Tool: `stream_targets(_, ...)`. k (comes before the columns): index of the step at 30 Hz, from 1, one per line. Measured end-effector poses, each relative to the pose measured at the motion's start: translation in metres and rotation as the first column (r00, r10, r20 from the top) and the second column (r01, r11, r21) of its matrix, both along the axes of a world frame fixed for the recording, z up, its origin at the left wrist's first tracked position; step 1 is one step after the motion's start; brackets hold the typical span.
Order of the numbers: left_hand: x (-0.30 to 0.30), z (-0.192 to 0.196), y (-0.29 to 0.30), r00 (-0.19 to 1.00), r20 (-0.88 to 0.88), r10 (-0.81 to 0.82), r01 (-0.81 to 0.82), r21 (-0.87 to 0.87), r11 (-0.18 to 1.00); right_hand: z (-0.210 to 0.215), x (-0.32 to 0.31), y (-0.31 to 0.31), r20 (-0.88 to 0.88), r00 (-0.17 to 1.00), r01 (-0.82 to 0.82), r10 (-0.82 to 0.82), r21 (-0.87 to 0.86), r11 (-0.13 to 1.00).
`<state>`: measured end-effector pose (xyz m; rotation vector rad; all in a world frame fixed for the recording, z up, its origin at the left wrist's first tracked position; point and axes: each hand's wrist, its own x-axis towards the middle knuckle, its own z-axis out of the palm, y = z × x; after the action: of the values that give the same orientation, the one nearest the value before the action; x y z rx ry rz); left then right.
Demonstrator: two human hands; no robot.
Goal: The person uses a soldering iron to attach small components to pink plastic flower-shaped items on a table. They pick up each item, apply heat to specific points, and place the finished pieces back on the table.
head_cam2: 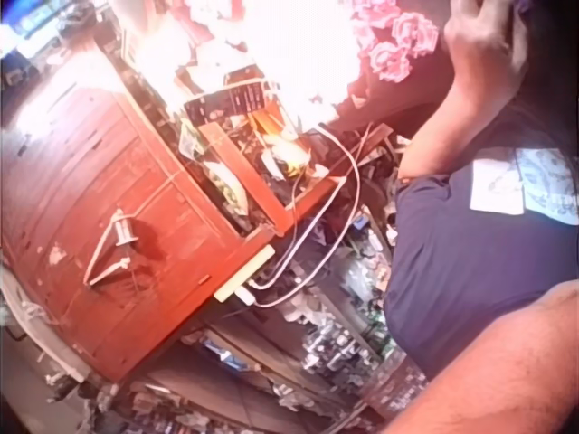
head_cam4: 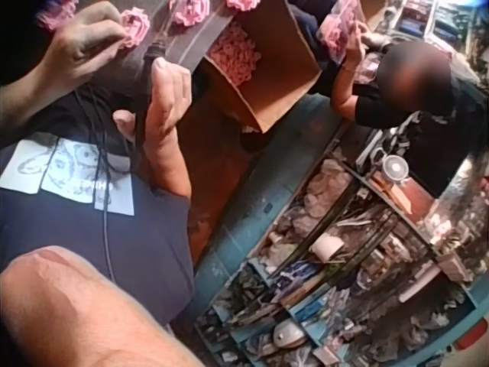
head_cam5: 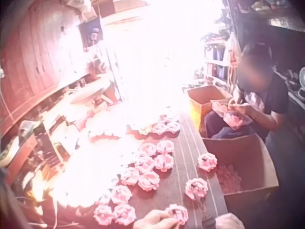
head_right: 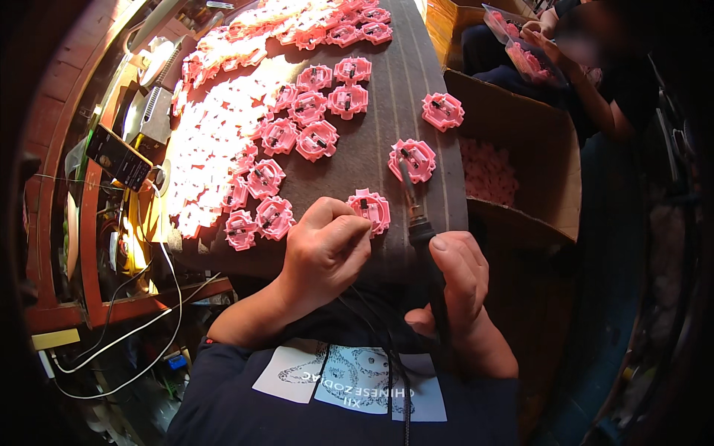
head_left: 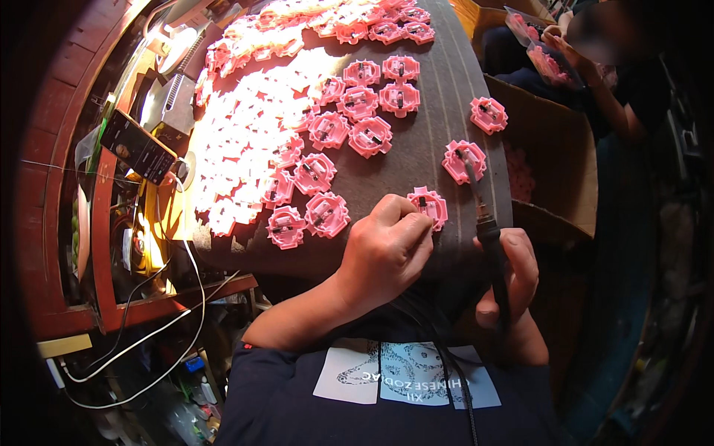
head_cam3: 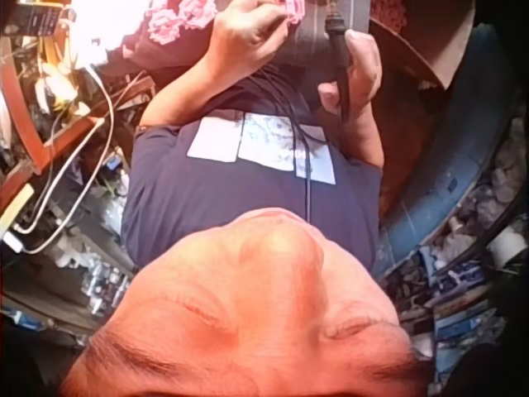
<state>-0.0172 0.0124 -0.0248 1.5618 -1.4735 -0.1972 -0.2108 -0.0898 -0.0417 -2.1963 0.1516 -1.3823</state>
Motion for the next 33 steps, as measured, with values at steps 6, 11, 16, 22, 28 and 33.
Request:
stream_targets(6, -0.001, 0.0, 0.001, 0.999, -0.017, 0.028, -0.027, 0.024, 0.999, 0.016, -0.016, 0.006, -0.04, 0.999, -0.018, 0.019, 0.02, 1.0)
stream_targets(11, -0.002, 0.0, 0.001, 0.999, -0.023, 0.039, -0.039, 0.026, 0.999, 0.021, -0.021, 0.009, -0.084, 0.996, -0.042, 0.043, 0.009, 0.999)
stream_targets(16, -0.003, 0.001, -0.001, 0.999, 0.006, 0.034, -0.034, 0.018, 0.999, 0.022, -0.021, 0.01, -0.112, 0.993, -0.044, 0.044, 0.003, 0.999)
stream_targets(22, -0.004, 0.0, 0.0, 0.999, 0.015, 0.041, -0.041, 0.017, 0.999, 0.021, -0.017, 0.01, -0.114, 0.992, -0.05, 0.048, -0.014, 0.999)
stream_targets(28, -0.003, 0.0, 0.0, 0.999, 0.016, 0.037, -0.037, 0.011, 0.999, 0.021, -0.015, 0.01, -0.116, 0.993, -0.037, 0.035, -0.022, 0.999)
stream_targets(33, -0.003, 0.002, 0.0, 0.999, 0.017, 0.036, -0.036, 0.016, 0.999, 0.021, -0.016, 0.011, -0.121, 0.992, -0.032, 0.028, -0.034, 0.999)
